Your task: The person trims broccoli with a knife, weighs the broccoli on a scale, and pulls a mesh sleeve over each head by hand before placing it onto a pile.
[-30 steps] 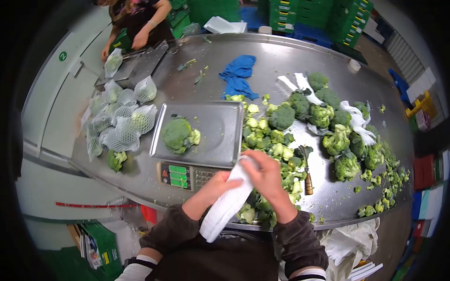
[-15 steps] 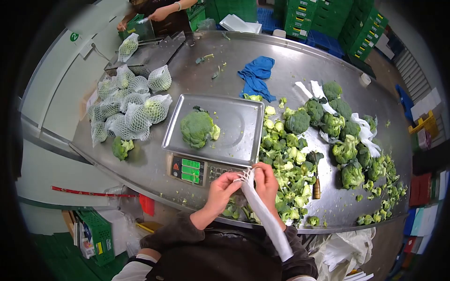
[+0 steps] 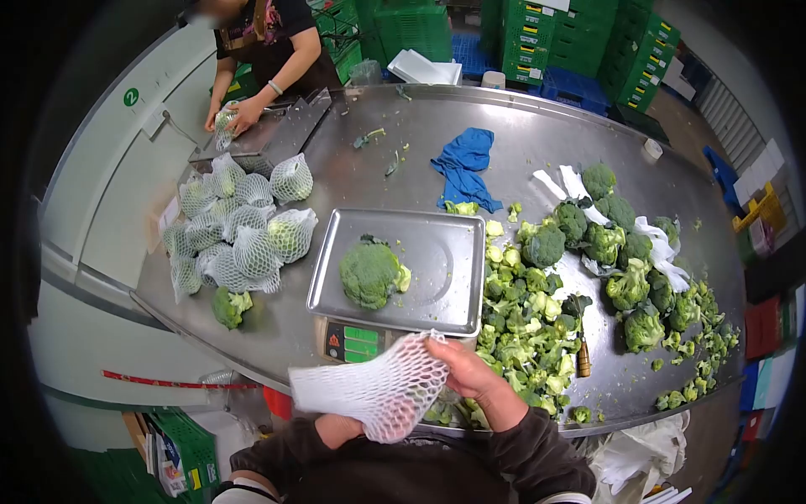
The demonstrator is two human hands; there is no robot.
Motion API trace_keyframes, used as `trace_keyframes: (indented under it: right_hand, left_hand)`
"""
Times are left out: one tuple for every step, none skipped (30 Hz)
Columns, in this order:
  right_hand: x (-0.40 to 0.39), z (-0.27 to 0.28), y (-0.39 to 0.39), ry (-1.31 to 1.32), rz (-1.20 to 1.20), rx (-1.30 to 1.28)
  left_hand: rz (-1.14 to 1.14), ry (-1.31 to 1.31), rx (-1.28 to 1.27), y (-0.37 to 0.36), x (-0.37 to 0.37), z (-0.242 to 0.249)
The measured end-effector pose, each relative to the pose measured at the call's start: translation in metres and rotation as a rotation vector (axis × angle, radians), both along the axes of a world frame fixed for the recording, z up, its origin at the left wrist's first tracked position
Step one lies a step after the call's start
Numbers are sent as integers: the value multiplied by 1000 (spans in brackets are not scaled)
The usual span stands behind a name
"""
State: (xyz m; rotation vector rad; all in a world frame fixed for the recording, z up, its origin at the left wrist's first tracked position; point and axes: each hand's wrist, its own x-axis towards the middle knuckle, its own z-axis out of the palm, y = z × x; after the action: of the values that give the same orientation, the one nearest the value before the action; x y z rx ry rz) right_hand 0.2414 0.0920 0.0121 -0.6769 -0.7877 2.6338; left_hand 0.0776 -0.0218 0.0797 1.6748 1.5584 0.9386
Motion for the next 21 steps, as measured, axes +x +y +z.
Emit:
trace_keyframes:
  right_hand:
    - [-4, -1, 7, -37, 36, -55]
    - [-10, 2, 10, -63, 62, -61]
    - [-17, 6, 14, -89, 87, -65]
    - [-24, 9, 22, -120, 96, 115]
    - [-32, 13, 32, -153, 102, 293]
    - [-39, 40, 44, -458, 130, 835]
    - [-48, 41, 52, -552, 20, 1125]
    - [-58, 38, 58, -570, -148, 1312]
    - [-70, 32, 63, -583, -323, 1492]
    - [-82, 21, 69, -583, -324, 1496]
    - [-95, 7, 75, -611, -450, 1497]
    - [-102, 3, 76, -639, -574, 1494]
    - [-103, 1, 72, -643, -571, 1494]
    - [-102, 5, 66, -637, -515, 1429]
    - [-99, 15, 60, -632, -458, 1364]
    - [-89, 26, 50, -519, -492, 1322]
    - [-76, 47, 38, -438, -507, 1309]
    - [-59, 68, 25, -400, -427, 1312]
    - [-46, 82, 16, -360, -346, 1314]
    - [-40, 85, 11, -376, -335, 1301]
    - [-34, 86, 7, -367, -242, 1171]
  left_hand:
    - [11, -244, -149, -2, -14, -34]
    - [22, -488, -298, -6, -32, -74]
    - [33, -730, -448, -9, -50, -108]
    - [41, -972, -602, -10, -63, -120]
    - [264, -633, -688, 13, -79, -96]
    - [408, -715, -439, 23, -88, -100]
    - [471, -597, -500, 33, -110, -99]
    - [583, -560, -308, 46, -106, -89]
    - [580, -559, -304, 59, -111, -94]
    - [652, -664, -248, 73, -118, -109]
    - [724, -770, -194, 82, -122, -122]
    - [724, -775, -196, 86, -123, -133]
    - [641, -1033, -135, 89, -125, -143]
    - [546, -1285, -68, 93, -126, -147]
    - [607, -1342, -118, 94, -122, -141]
    - [589, -1362, -60, 90, -117, -136]
    - [578, -1380, -13, 78, -106, -113]
    - [617, -1441, 3, 67, -83, -65]
    - [437, -1235, 81, 60, -92, -76]
    - [407, -1262, 39, 62, -75, -61]
    - [374, -1288, -1, 61, -57, -37]
